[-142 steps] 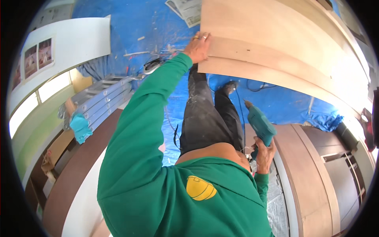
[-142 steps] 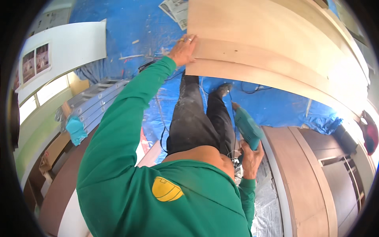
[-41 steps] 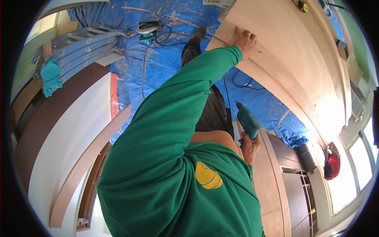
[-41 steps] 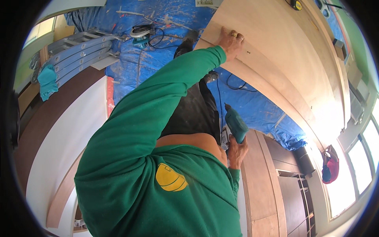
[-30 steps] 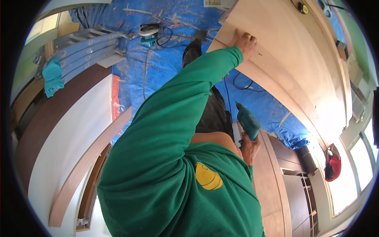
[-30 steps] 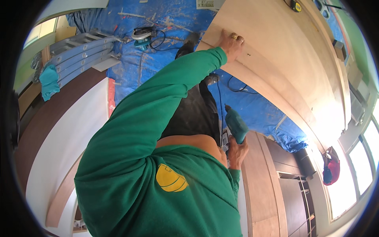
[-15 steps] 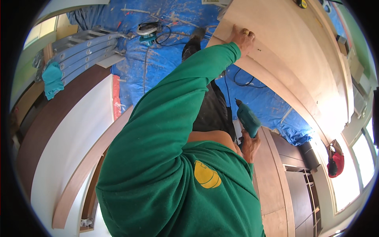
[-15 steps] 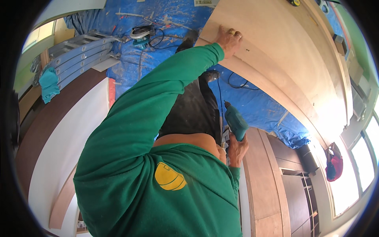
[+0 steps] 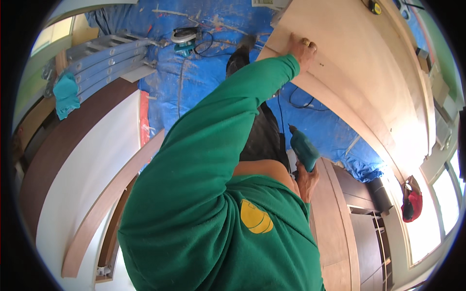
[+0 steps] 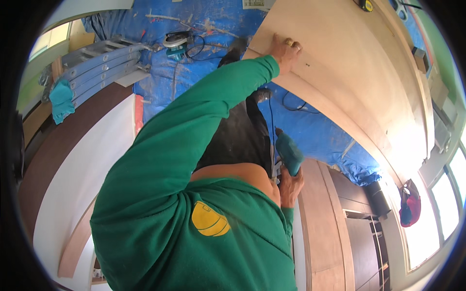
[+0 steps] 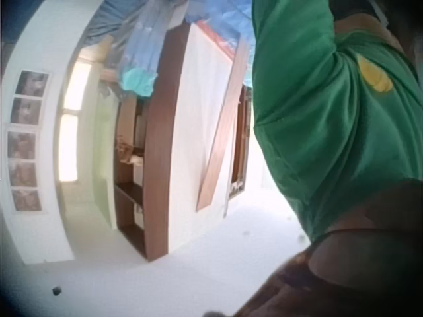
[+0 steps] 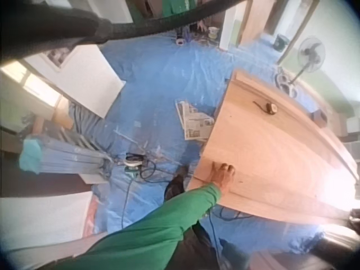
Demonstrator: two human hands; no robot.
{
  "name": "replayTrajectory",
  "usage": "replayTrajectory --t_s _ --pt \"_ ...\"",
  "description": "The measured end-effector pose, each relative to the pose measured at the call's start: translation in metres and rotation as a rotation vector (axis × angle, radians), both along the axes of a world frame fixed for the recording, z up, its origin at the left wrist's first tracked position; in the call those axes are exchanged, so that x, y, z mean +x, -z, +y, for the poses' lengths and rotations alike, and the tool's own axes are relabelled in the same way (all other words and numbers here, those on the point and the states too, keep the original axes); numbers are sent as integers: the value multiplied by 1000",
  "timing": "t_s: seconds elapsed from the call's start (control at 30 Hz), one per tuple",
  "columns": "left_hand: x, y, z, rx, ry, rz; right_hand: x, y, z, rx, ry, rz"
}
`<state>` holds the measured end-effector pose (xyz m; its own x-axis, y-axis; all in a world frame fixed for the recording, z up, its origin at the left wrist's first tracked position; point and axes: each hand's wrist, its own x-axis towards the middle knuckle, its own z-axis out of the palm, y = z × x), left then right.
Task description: The person measures and marks a large curved wooden panel with a tape measure and pencil. They then use a power drill to drive screws into the panel, securing it to a structure. Finally, they use a circular saw to cut the panel along a marked line.
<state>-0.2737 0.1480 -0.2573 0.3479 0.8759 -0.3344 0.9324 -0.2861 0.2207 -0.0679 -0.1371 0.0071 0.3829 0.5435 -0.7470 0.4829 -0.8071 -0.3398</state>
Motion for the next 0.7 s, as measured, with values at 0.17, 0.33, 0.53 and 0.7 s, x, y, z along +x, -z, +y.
replayTrajectory --t_s 0.17,0.33,0.53,0.7 --pt "1 -7 1 -3 -7 47 -4 -5 5 -13 -4 3" --pt "-1 -12 -1 -10 7 54 -4 -4 5 3 -6 -2" --pt "-7 -13 -3 -16 16 19 0 -1 4 19 -39 -28" --pt "-10 -12 -3 -37 17 -9 -3 -5 3 45 -37 -25"
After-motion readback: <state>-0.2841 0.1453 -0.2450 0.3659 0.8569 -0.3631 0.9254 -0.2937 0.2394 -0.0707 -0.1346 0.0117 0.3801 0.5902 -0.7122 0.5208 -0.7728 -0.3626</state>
